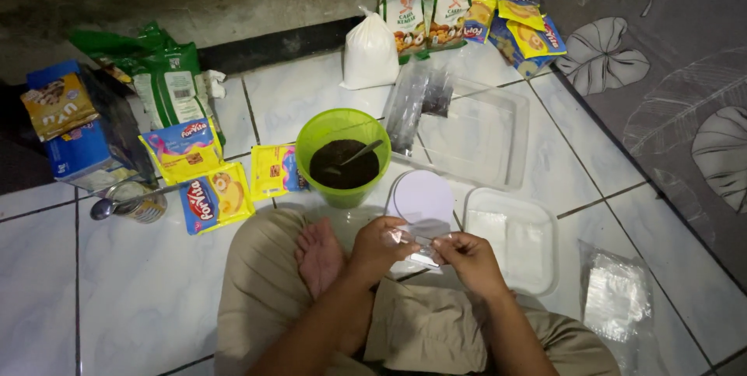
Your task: Packaging dark powder into small plastic bags and weighing them on a digital scale.
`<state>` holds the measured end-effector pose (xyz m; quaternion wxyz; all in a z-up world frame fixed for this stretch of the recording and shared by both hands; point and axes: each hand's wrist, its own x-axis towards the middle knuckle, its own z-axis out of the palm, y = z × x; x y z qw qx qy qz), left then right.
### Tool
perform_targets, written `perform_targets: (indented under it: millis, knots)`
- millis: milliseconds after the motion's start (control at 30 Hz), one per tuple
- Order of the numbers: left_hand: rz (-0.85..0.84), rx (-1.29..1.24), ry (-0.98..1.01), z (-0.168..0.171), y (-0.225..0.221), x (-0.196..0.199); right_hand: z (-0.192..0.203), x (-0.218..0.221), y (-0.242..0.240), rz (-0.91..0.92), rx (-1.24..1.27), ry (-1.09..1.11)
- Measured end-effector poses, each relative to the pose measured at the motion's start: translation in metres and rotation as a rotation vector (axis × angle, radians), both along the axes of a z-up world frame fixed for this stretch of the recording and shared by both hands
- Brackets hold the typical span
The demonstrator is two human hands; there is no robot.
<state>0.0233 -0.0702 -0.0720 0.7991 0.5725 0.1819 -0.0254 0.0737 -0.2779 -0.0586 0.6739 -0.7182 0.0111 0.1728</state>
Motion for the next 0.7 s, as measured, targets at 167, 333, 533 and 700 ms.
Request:
perform_targets:
  millis: [167,333,533,700]
  knots:
    - [-0.010,0.019,-0.027,0.005,-0.002,-0.001,0.000,0.002,0.000,-0.061,-0.013,-0.107]
    - [0.040,0.002,-0.059,0.001,-0.002,-0.001,0.002,-0.007,0.011,-0.183,0.000,-0.235]
    - [0.085,-0.026,-0.078,0.005,0.000,-0.004,0.022,-0.015,0.015,-0.230,-0.129,-0.356]
    - [0.100,0.050,-0.102,-0.007,-0.001,0.003,0.020,-0.006,0.011,-0.173,-0.145,-0.365]
